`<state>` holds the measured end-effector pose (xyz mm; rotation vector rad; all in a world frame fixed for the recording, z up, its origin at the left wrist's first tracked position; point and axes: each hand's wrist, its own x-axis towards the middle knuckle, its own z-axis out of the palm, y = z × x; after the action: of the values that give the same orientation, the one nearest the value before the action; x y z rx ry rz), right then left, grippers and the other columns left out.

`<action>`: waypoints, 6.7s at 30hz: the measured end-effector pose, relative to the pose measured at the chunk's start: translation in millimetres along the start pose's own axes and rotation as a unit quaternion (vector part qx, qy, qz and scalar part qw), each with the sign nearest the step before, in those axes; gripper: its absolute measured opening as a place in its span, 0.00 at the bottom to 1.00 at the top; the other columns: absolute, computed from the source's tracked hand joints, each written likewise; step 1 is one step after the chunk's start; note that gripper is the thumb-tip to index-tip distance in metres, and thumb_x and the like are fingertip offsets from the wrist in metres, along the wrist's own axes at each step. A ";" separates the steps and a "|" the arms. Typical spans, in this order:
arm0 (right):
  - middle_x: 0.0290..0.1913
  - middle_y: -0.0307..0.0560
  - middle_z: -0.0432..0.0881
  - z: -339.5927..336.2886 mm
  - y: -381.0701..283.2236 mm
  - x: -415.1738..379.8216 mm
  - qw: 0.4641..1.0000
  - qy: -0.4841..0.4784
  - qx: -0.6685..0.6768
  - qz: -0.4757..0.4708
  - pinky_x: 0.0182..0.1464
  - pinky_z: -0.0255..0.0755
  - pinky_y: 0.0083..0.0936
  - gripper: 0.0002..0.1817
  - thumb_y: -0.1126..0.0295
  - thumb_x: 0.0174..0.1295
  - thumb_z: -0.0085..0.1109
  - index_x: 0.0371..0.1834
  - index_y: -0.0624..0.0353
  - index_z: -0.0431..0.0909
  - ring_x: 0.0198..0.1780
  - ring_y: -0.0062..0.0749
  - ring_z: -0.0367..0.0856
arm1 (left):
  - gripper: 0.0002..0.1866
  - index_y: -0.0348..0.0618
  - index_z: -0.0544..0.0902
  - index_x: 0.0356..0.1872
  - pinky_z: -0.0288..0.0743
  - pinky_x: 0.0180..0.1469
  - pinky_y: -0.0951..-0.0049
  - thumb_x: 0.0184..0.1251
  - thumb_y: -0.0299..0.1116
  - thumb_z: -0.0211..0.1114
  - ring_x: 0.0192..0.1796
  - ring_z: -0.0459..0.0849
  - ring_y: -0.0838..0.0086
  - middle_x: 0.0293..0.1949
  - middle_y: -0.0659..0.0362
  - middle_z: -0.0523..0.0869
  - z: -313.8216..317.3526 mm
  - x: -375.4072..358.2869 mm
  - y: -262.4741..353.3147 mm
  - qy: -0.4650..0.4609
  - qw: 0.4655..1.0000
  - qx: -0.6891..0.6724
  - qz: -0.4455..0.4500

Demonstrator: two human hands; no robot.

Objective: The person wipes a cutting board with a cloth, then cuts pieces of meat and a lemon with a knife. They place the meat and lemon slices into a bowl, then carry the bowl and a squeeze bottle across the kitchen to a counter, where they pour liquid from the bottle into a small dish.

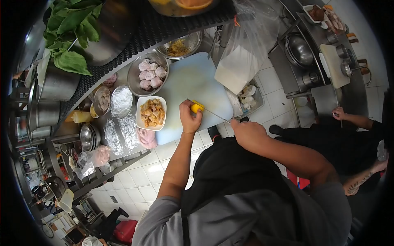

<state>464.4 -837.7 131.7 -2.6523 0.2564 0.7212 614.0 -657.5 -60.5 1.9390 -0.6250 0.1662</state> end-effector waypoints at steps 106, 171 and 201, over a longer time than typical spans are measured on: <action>0.36 0.58 0.88 37.0 3.1 47.6 0.998 0.028 0.041 -0.041 0.45 0.80 0.50 0.08 0.73 0.64 0.54 0.45 0.62 0.74 0.42 0.56 0.89 | 0.18 0.38 0.76 0.45 0.74 0.55 0.57 0.50 0.25 0.67 0.49 0.78 0.49 0.46 0.46 0.79 -0.8 1.1 0.6 -0.023 1.000 0.000 0.019; 0.28 0.62 0.85 79.8 88.1 -88.0 0.996 0.019 0.010 0.092 0.40 0.79 0.57 0.12 0.64 0.73 0.48 0.43 0.62 0.71 0.33 0.63 0.86 | 0.18 0.37 0.74 0.49 0.76 0.51 0.64 0.59 0.28 0.67 0.48 0.78 0.57 0.49 0.48 0.77 0.0 -4.7 0.6 -0.021 0.999 -0.001 0.044; 0.30 0.55 0.87 54.1 -9.7 20.7 0.990 0.137 -0.006 -0.021 0.33 0.84 0.44 0.06 0.72 0.65 0.51 0.43 0.60 0.74 0.33 0.48 0.90 | 0.15 0.38 0.77 0.45 0.76 0.53 0.57 0.56 0.27 0.67 0.49 0.79 0.50 0.46 0.46 0.79 2.4 -2.4 2.6 -0.024 0.999 0.012 0.025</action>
<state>460.3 -808.5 80.8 -2.7556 0.2687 0.3454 610.2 -659.6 -60.4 1.9571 -0.7058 0.1602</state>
